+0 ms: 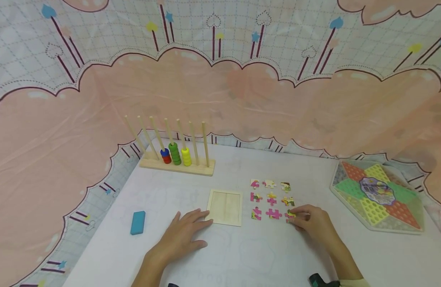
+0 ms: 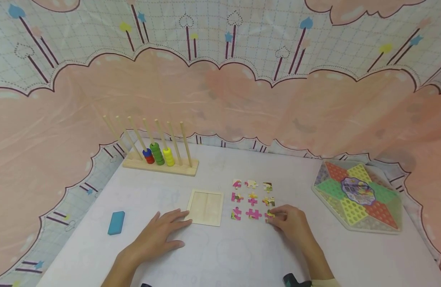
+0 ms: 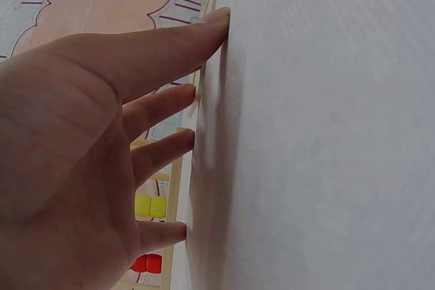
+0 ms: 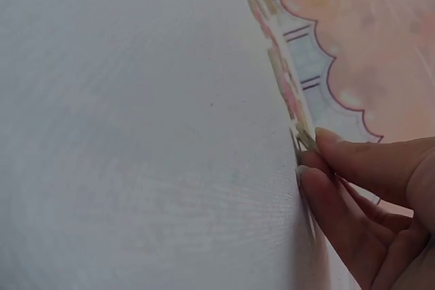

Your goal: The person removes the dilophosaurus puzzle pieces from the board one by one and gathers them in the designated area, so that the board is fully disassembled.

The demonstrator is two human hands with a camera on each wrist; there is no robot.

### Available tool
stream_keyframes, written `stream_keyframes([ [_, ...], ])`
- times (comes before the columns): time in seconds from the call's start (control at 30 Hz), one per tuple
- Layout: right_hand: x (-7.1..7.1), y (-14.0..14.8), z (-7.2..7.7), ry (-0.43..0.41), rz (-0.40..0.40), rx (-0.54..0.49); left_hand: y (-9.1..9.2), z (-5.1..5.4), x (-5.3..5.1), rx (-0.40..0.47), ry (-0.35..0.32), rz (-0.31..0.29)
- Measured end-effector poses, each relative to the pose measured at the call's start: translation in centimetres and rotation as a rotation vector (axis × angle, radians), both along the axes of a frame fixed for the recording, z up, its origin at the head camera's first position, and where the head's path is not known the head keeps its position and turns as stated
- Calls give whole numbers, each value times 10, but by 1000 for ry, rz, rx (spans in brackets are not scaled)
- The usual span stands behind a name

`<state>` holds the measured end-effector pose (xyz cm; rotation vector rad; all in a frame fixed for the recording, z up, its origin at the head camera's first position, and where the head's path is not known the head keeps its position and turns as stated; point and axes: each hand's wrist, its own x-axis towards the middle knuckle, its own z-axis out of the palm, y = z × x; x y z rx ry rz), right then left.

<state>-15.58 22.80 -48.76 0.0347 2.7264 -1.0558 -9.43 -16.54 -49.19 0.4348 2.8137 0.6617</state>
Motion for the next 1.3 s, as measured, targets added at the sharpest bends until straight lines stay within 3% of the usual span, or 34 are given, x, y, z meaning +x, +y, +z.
stream_keyframes([
  [0.17,-1,1,-2,-13,-22,-7,0,0,0,2,2,1],
  [0.4,-4,2,-2,23,-2,63,1,0,-1,2,3,2],
  [0.9,-6,-6,1,53,46,55,1,1,0,5,-9,13],
  [1.3,-7,-3,-2,148,103,150,2,3,1,0,-17,8],
])
